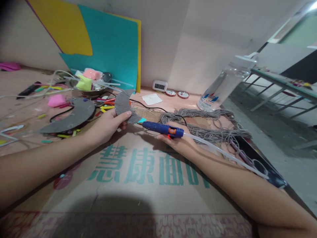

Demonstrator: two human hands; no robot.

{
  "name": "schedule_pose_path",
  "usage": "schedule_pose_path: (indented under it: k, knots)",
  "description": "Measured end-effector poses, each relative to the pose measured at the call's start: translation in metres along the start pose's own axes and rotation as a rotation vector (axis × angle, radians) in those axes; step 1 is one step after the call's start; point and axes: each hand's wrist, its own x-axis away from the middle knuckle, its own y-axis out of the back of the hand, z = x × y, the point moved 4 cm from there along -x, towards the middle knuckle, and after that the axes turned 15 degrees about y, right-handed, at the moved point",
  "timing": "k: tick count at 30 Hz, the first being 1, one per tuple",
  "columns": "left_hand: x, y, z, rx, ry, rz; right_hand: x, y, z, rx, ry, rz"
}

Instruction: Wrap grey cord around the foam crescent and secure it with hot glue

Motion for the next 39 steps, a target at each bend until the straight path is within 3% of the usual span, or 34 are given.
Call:
schedule_pose_path:
  k: [3, 11, 39]
  knots:
    - [-0.001, -0.0005, 0.0016, 0.041, 0.023, 0.005, -0.0007, -0.0003, -0.0009, -0.047, -0.065, -0.008]
    - [0.0003, -0.0021, -0.0011, 0.03, 0.029, 0.021, -0.005, -0.0053, 0.0039, -0.073, -0.049, 0.024]
    - [-0.0061, -0.0022, 0.0068, -0.019, -0.006, 0.029, -0.0023, -0.005, 0.0015, 0.058, -0.202, 0.054]
